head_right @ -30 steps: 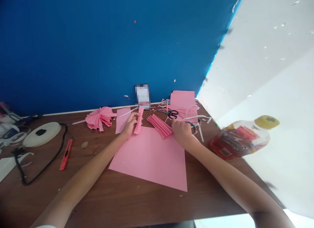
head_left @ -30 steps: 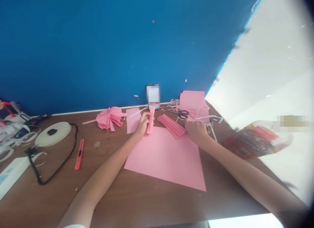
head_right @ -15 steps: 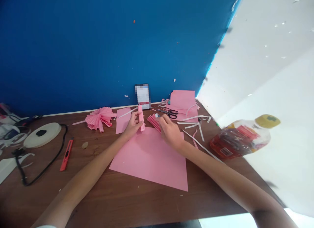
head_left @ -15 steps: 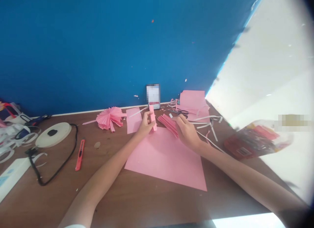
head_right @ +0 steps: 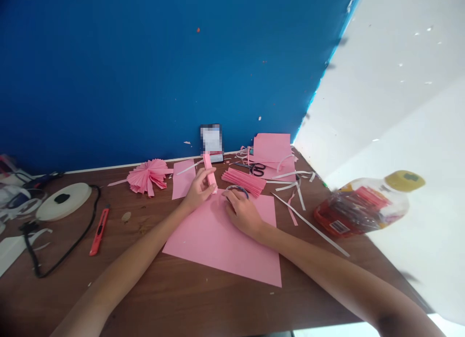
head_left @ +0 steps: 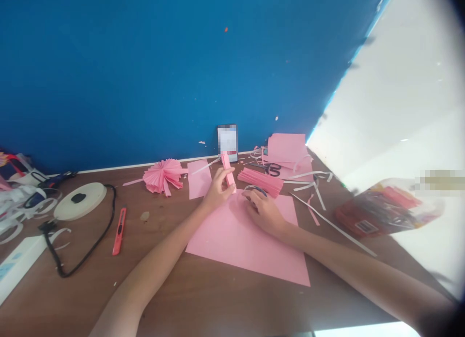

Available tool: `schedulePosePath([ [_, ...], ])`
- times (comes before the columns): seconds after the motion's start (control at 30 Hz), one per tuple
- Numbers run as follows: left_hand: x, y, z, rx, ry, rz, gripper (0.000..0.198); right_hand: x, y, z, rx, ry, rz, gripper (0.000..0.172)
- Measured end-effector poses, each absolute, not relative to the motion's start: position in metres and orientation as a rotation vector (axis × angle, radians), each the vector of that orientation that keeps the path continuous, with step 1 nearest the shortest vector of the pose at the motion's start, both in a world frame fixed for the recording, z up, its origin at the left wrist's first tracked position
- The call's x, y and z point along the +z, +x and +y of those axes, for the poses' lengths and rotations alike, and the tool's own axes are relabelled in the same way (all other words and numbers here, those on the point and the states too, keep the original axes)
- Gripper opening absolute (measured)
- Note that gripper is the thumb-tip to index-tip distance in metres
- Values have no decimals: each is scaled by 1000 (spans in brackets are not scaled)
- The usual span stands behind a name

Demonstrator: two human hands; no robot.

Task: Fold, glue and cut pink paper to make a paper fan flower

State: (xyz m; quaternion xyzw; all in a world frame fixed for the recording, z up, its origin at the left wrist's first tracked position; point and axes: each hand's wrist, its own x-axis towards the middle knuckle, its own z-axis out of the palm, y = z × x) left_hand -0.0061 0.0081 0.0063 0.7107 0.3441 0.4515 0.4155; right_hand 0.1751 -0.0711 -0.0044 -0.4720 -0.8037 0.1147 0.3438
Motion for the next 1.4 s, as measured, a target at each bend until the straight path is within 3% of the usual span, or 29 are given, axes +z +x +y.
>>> schedulePosePath([
  [0.1, 12, -6, -2, 988, 1947, 814, 53, -4, 175, -72, 318, -1257, -2127, 40],
  [0.23, 16, -6, -7, 876, 2020, 765, 49, -4, 175, -73, 273, -1289, -2197, 33],
  [1.23, 12, -1, 0, 907, 1997, 825, 45, -4, 174, -68, 273, -1228, -2439, 23],
  [1.4, 14, -4, 1, 898, 2071, 858, 46, -2, 175, -73, 348, -1303, -2379, 30],
])
